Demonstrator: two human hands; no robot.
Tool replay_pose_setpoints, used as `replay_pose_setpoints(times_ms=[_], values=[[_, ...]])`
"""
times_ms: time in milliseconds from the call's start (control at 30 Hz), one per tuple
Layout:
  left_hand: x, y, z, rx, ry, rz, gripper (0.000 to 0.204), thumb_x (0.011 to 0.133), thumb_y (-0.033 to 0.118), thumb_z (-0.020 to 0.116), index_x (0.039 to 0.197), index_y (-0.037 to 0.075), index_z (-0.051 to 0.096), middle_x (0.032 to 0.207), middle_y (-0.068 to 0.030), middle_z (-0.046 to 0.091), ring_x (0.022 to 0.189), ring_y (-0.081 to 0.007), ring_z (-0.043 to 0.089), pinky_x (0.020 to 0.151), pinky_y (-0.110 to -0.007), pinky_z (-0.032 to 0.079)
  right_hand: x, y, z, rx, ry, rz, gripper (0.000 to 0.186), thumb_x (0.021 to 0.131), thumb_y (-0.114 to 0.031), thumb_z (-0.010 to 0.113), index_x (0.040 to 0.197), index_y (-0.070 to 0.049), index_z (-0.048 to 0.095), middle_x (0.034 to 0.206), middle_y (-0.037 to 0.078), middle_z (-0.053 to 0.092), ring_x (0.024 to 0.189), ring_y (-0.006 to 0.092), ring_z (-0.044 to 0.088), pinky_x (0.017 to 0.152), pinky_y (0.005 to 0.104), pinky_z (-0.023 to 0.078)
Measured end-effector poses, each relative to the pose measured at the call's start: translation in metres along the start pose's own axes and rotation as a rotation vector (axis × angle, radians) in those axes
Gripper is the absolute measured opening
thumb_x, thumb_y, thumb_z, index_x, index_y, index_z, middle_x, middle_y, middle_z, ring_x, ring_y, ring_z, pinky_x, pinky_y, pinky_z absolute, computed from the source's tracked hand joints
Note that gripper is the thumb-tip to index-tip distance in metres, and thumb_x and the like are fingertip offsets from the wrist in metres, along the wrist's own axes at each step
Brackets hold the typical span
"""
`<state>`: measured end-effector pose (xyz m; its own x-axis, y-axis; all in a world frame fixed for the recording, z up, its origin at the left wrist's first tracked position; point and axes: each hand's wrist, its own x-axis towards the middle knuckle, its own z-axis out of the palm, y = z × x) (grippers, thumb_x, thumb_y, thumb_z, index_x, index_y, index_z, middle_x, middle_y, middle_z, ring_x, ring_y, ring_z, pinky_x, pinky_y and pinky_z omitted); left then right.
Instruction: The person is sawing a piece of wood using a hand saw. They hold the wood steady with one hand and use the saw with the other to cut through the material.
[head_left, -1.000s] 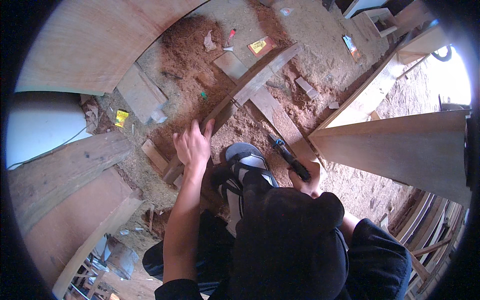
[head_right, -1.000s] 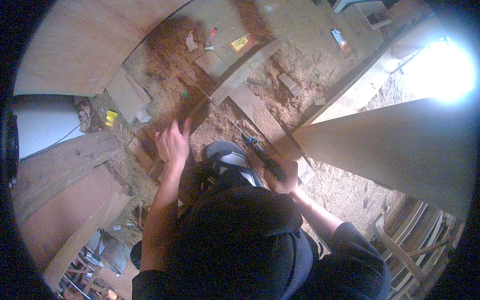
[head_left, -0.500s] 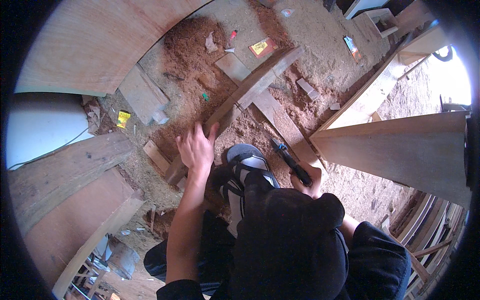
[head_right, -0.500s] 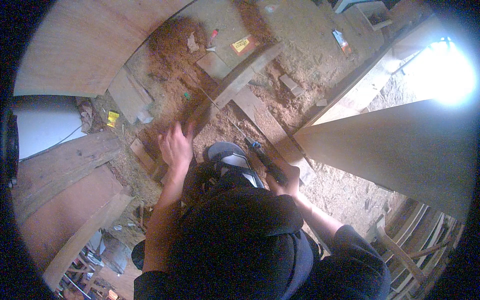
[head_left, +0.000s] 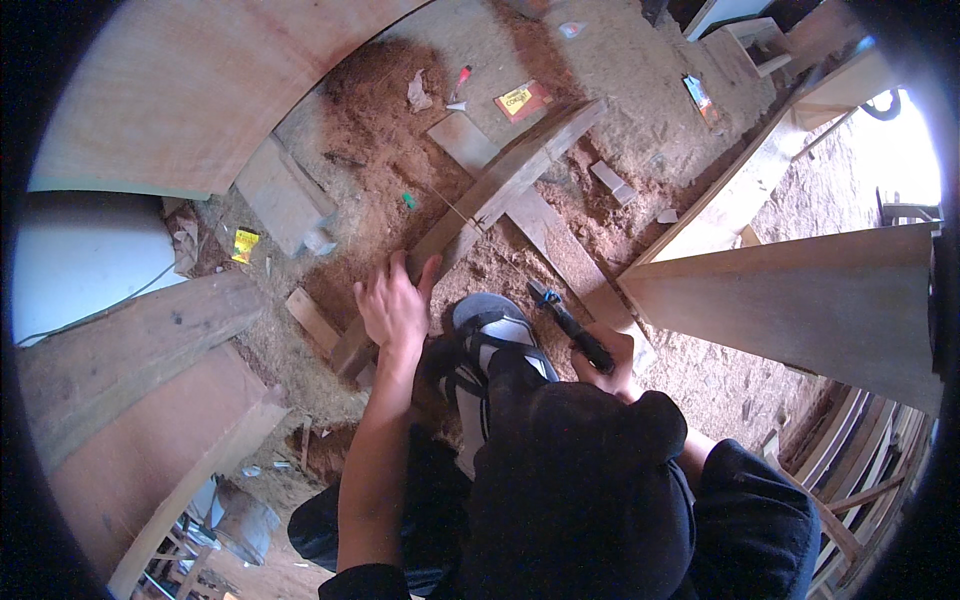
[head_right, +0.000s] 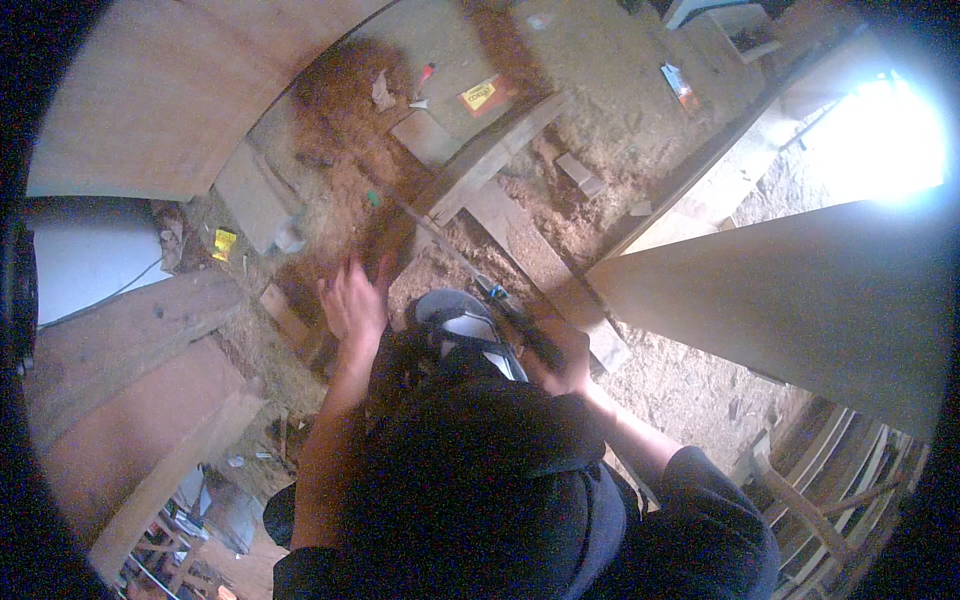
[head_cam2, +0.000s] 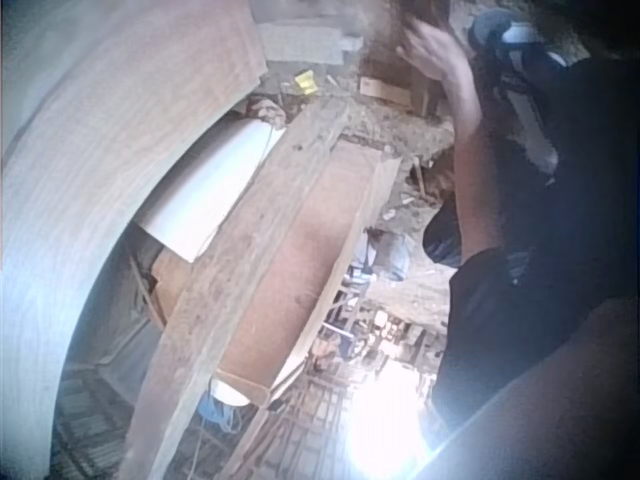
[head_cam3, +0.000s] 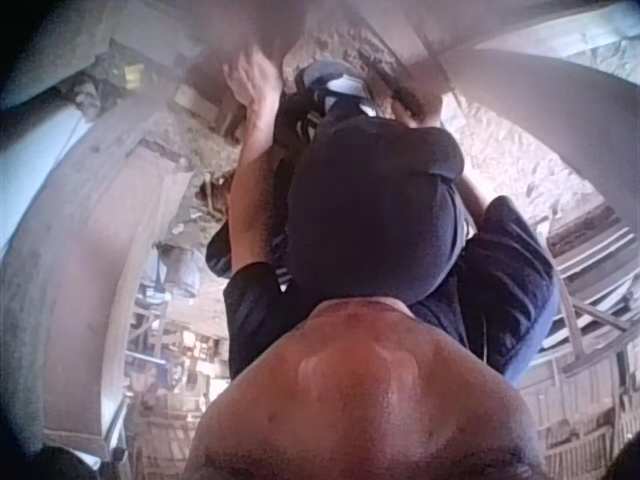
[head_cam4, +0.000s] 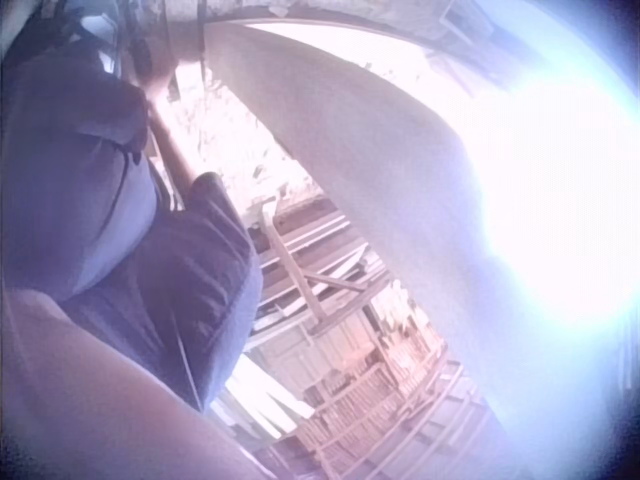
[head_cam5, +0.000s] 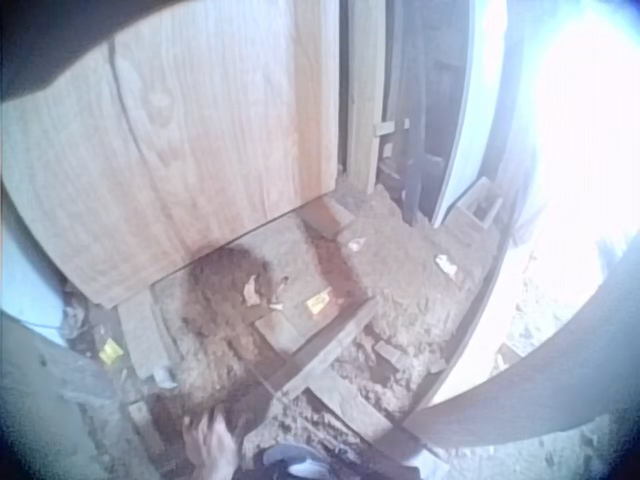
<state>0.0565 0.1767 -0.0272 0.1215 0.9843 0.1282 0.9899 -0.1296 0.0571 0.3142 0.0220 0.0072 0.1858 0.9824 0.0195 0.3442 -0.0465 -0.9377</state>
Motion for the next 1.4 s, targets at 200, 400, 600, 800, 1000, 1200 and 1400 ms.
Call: replay_pose_setpoints(times_ms=[200, 400, 600, 800, 1000, 1200, 1400], values=[[0.011, -0.004, -0.007, -0.033, -0.164, -0.045, 0.058, 0.093, 0.059, 0.045, 0.094, 0.006, 0.069, 0.082, -0.0199, 0.068, 0.079, -0.0364, 0.066, 0.08, -0.045, 0.047, -0.008, 0.004, -0.005, -0.08, -0.072, 0.19, 0.014, 0.074, -0.012, 0.07, 0.079, 0.0, 0.066, 0.07, 0.011, 0.064, 0.058, 0.0242, 0.061, 0.054, 0.0363, 0.049], [0.041, -0.015, -0.018, -0.098, -0.439, -0.203, 0.075, 0.092, 0.067, 0.036, 0.09, 0.001, 0.07, 0.084, -0.0279, 0.067, 0.086, -0.044, 0.066, 0.078, -0.051, 0.051, 0.017, -0.031, 0.0, -0.107, -0.046, 0.125, 0.013, 0.069, -0.012, 0.064, 0.079, -0.003, 0.065, 0.062, 0.009, 0.058, 0.052, 0.0183, 0.056, 0.051, 0.0318, 0.043], [0.039, -0.017, -0.016, -0.202, -0.302, -0.13, 0.063, 0.093, 0.059, 0.043, 0.101, 0.002, 0.068, 0.088, -0.026, 0.068, 0.087, -0.0424, 0.066, 0.079, -0.049, 0.051, 0.005, -0.029, 0.014, -0.007, 0.086, 0.294, 0.013, 0.07, -0.012, 0.064, 0.078, -0.002, 0.065, 0.062, 0.009, 0.058, 0.052, 0.0178, 0.055, 0.05, 0.0322, 0.042], [0.032, -0.017, -0.012, -0.35, -0.082, 0.065, 0.052, 0.088, 0.05, 0.06, 0.109, 0.002, 0.065, 0.101, -0.0201, 0.069, 0.091, -0.0374, 0.066, 0.08, -0.044, 0.052, 0.001, 0.0, 0.008, -0.223, 0.064, -0.025, 0.013, 0.069, -0.012, 0.065, 0.075, -0.001, 0.063, 0.06, 0.009, 0.057, 0.051, 0.018, 0.055, 0.05, 0.0322, 0.042], [0.026, -0.024, -0.014, -0.367, -0.058, 0.184, 0.05, 0.082, 0.046, 0.069, 0.109, 0.004, 0.065, 0.102, -0.016, 0.069, 0.091, -0.0356, 0.066, 0.079, -0.043, 0.052, 0.008, -0.021, -0.001, -0.108, -0.089, 0.114, 0.016, 0.08, -0.006, 0.07, 0.095, 0.0, 0.071, 0.074, 0.013, 0.067, 0.058, 0.0166, 0.062, 0.051, 0.0329, 0.048], [0.026, -0.024, -0.01, -0.532, -0.048, 0.098, 0.039, 0.089, 0.037, 0.063, 0.109, 0.003, 0.065, 0.102, -0.0169, 0.068, 0.093, -0.0357, 0.065, 0.08, -0.042, 0.051, 0.003, 0.0, 0.009, -0.203, 0.027, 0.108, 0.014, 0.067, -0.013, 0.064, 0.076, -0.001, 0.063, 0.061, 0.011, 0.058, 0.053, 0.0211, 0.055, 0.051, 0.0332, 0.041], [0.026, -0.03, -0.005, -0.686, -0.005, 0.076, 0.035, 0.091, 0.033, 0.061, 0.107, 0.003, 0.066, 0.101, -0.0172, 0.068, 0.092, -0.0359, 0.065, 0.081, -0.042, 0.051, 0.014, -0.011, 0.017, -0.063, 0.047, 0.166, 0.039, 0.077, -0.033, 0.072, 0.052, -0.012, 0.053, 0.052, 0.003, 0.056, 0.042, 0.0161, 0.054, 0.045, 0.0327, 0.047]])
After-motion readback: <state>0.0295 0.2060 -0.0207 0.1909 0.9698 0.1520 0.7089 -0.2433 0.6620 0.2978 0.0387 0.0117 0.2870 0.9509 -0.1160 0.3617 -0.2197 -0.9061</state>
